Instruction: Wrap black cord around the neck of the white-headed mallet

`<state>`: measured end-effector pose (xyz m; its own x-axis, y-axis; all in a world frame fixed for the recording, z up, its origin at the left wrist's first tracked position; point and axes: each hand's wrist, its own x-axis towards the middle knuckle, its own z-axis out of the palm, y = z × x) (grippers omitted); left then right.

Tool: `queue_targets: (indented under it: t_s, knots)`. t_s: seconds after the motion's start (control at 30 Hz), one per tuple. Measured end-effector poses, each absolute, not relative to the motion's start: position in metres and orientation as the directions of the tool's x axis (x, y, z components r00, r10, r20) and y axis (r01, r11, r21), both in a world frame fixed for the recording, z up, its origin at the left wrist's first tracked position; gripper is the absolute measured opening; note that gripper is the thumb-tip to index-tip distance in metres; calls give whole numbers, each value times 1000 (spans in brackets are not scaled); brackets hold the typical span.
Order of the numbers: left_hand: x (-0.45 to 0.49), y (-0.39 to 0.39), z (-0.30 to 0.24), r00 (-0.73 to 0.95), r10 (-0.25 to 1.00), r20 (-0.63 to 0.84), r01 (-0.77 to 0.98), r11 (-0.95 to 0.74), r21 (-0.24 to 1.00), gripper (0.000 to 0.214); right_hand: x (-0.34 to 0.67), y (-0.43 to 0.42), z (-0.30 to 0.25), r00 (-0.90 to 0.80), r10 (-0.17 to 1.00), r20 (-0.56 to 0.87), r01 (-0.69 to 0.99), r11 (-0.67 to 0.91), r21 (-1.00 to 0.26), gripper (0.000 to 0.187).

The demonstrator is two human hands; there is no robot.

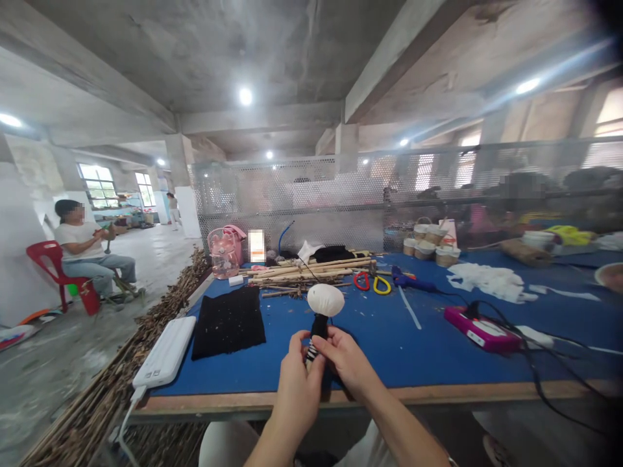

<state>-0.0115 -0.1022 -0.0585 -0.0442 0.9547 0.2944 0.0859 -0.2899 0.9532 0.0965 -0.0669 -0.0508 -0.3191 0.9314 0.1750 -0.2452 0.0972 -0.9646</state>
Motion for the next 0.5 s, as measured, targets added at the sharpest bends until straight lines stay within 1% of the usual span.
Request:
queue_targets:
  t_s: [0.03, 0.1, 0.17, 0.2, 0.27, 0.37, 0.47, 0.5]
  knots:
    - [-13, -103, -58, -71, 956, 283, 47, -281, 959, 35, 97, -68, -51, -316, 929, 193, -225, 124, -966, 34]
    - [-21, -107, -50, -63, 981, 185, -103, -190, 976, 32, 100, -69, -54, -290, 930, 226, -153, 188, -970, 31]
    - [-37, -113, -34, -34, 998, 49, -304, -57, 951, 31, 102, -70, -57, -252, 934, 252, -59, 245, -968, 30]
    - [-46, -117, -24, -45, 998, 47, -377, -60, 924, 30, 103, -71, -58, -237, 935, 263, -18, 267, -964, 29]
    - [-65, -128, 0, -73, 993, 89, -462, -113, 880, 29, 103, -72, -58, -221, 931, 291, 49, 309, -950, 27]
    - [-86, -148, 34, -131, 978, 163, -500, -207, 841, 25, 102, -74, -55, -208, 919, 336, 122, 365, -923, 25]
    - [-102, -169, 57, -290, 917, 274, -507, -390, 769, 21, 101, -75, -54, -234, 907, 350, 154, 391, -908, 21]
    - [-108, -175, 61, -345, 895, 281, -522, -432, 735, 22, 100, -75, -55, -246, 904, 348, 161, 393, -905, 20]
